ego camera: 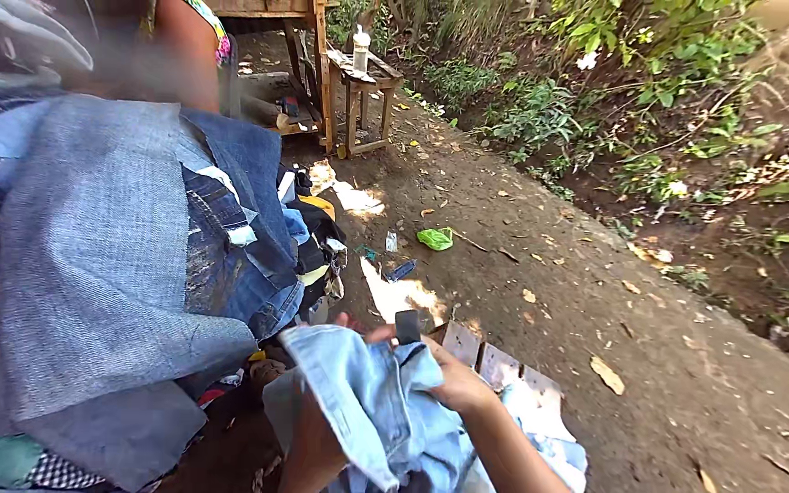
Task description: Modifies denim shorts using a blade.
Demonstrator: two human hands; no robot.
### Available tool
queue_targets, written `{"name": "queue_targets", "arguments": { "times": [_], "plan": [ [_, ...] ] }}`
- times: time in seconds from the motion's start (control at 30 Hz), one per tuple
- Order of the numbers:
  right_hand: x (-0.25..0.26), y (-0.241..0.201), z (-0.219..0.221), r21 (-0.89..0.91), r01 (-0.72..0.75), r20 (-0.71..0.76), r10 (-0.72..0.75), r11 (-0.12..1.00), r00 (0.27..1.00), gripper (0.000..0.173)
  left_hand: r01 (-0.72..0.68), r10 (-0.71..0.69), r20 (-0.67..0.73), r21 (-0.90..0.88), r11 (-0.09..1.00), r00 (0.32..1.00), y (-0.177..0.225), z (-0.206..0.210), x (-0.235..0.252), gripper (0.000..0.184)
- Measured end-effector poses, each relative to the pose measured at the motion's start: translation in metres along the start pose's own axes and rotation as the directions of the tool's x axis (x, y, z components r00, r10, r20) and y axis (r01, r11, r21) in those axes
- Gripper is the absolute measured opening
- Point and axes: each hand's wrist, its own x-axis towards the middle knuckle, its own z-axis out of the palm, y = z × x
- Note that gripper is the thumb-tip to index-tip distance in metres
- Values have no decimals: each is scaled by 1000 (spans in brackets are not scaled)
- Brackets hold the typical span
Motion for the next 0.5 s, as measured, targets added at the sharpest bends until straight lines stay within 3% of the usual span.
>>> {"name": "queue_targets", "arguments": {
  "times": [0.03, 0.07, 0.1, 0.13, 0.2, 0.3, 0.37, 0.43, 0.5],
  "plan": [
    [1, -1, -1, -128, 26, -42, -31, 991, 999, 42, 200, -201, 8, 16, 980, 980, 19, 2, -3, 87],
    [-1, -1, -2, -241, 20, -127, -51, 970, 991, 43, 433, -428, -69, 78, 898, 901, 45, 9, -2, 57],
    [-5, -2, -5, -308, -22, -221, -49, 951, 974, 42, 590, -583, -93, 182, 787, 807, 55, 12, -4, 37],
    [-8, -3, -9, -352, -85, -325, -36, 932, 945, 41, 636, -639, -69, 227, 738, 766, 55, 12, -9, 29],
    [-15, -7, -22, -394, -164, -436, -28, 904, 899, 34, 534, -539, -30, 201, 821, 841, 38, 7, -27, 31],
    [-25, -10, -35, -385, -163, -442, -27, 909, 897, 25, 338, -332, -61, 116, 934, 941, 25, 3, -36, 30],
    [-24, -16, -37, -482, -148, -441, -93, 863, 893, 23, 207, -204, -52, 57, 977, 978, 29, 5, -26, 28],
    [-21, -25, -35, -649, -151, -448, -214, 746, 868, 34, 96, -96, 14, -2, 995, 995, 35, 6, -10, 45],
    [-19, -29, -33, -706, -148, -459, -289, 692, 840, 50, 51, -47, 70, -48, 998, 996, 40, 10, 5, 58]
  ]
}}
